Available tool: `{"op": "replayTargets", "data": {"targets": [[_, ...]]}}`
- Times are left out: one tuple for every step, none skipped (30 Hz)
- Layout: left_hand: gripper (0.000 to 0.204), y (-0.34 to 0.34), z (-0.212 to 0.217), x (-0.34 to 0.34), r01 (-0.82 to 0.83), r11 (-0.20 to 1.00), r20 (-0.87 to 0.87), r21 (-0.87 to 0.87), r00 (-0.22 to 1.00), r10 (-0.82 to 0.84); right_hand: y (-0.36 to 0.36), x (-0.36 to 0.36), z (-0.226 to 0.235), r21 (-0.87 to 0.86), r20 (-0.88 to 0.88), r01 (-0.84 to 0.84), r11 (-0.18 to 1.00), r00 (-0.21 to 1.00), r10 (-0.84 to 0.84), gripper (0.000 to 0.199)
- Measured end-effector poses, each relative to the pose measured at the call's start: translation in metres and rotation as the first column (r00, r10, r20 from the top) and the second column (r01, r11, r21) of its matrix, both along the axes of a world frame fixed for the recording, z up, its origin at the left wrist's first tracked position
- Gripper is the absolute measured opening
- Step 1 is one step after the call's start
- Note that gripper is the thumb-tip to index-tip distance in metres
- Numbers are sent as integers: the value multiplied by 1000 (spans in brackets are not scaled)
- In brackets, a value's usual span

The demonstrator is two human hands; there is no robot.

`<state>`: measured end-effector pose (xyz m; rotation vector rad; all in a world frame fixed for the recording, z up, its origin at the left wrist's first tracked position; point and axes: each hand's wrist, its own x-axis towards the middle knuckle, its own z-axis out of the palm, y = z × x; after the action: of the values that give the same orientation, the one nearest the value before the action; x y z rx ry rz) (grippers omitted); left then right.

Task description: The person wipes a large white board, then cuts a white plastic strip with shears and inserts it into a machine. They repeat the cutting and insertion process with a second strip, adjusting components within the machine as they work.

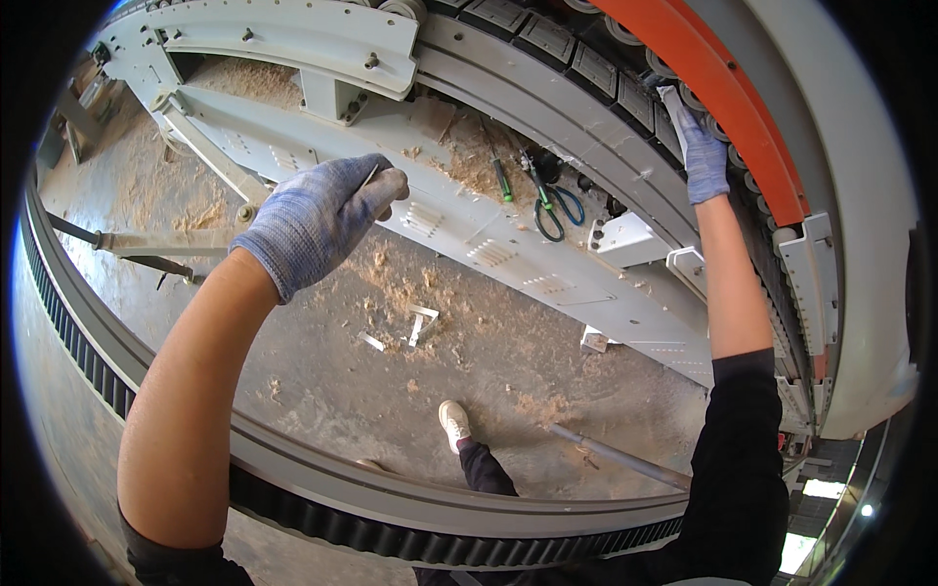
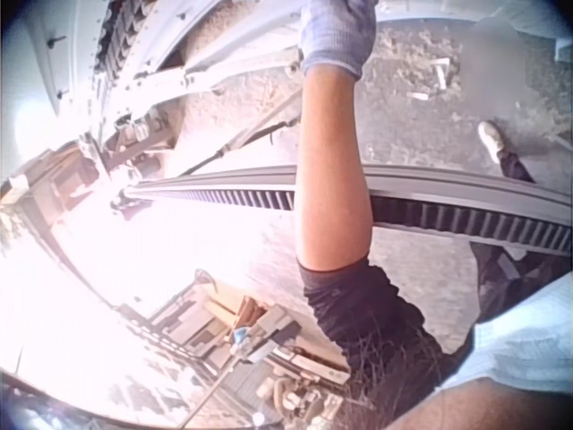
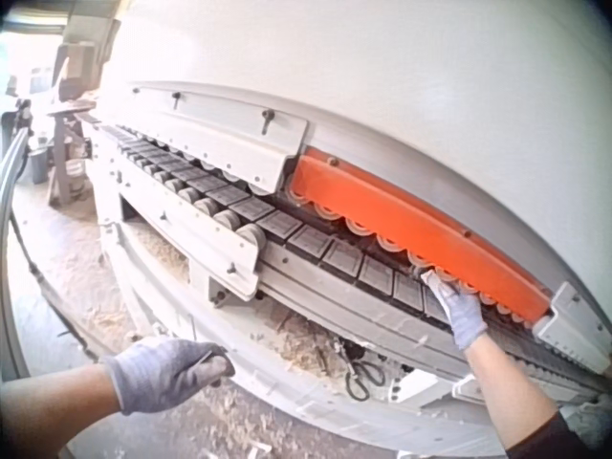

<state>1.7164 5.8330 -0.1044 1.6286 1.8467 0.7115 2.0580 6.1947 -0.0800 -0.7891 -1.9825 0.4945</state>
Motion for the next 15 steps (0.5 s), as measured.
{"op": "replayTargets", "data": {"targets": [[49,0,-1,0,1,1000,9,23,1000,-1,-21,2,-1,-63,15,98,993,995,-98,34],[49,0,-1,1,-4,999,11,36,1000,3,-46,3,-4,-136,49,249,959,968,-245,31],[51,-1,-2,1,-20,999,77,49,997,16,-73,-2,-7,-102,3,161,982,987,-162,27],[53,-1,-2,2,-40,998,138,50,990,33,-103,-8,-12,-34,-25,58,998,998,-59,24],[54,-2,-2,4,-56,996,208,67,977,41,-133,-16,-16,-127,13,65,990,998,-64,28],[56,-2,-2,4,-65,994,255,88,966,41,-157,-27,-17,-155,35,-33,987,999,39,32],[57,-1,-2,5,-70,990,311,124,950,28,-176,-42,-21,-130,63,-94,987,993,103,33],[59,-1,-1,5,-76,984,365,158,931,13,-192,-56,-24,-89,112,-168,982,978,178,35],[60,0,-1,4,-56,983,365,175,931,-12,-207,-64,-21,-209,118,-237,949,957,265,38],[61,2,-1,2,-38,981,366,192,930,-36,-217,-72,-18,-320,140,-288,903,928,346,39],[62,3,-2,0,-42,979,370,202,928,-36,-226,-79,-16,-350,146,-276,895,928,343,40],[62,4,-4,-2,-36,965,377,259,924,-67,-233,-87,-16,-370,149,-277,887,924,351,40],[62,5,-7,-4,-53,950,385,306,920,-73,-240,-95,-16,-392,154,-271,879,923,353,40],[62,5,-12,-5,-51,923,386,381,916,-109,-245,-103,-19,-414,95,-324,851,914,395,38],[62,6,-16,-7,-72,923,365,378,928,-77,-251,-112,-21,-433,33,-371,821,904,425,36]]}}
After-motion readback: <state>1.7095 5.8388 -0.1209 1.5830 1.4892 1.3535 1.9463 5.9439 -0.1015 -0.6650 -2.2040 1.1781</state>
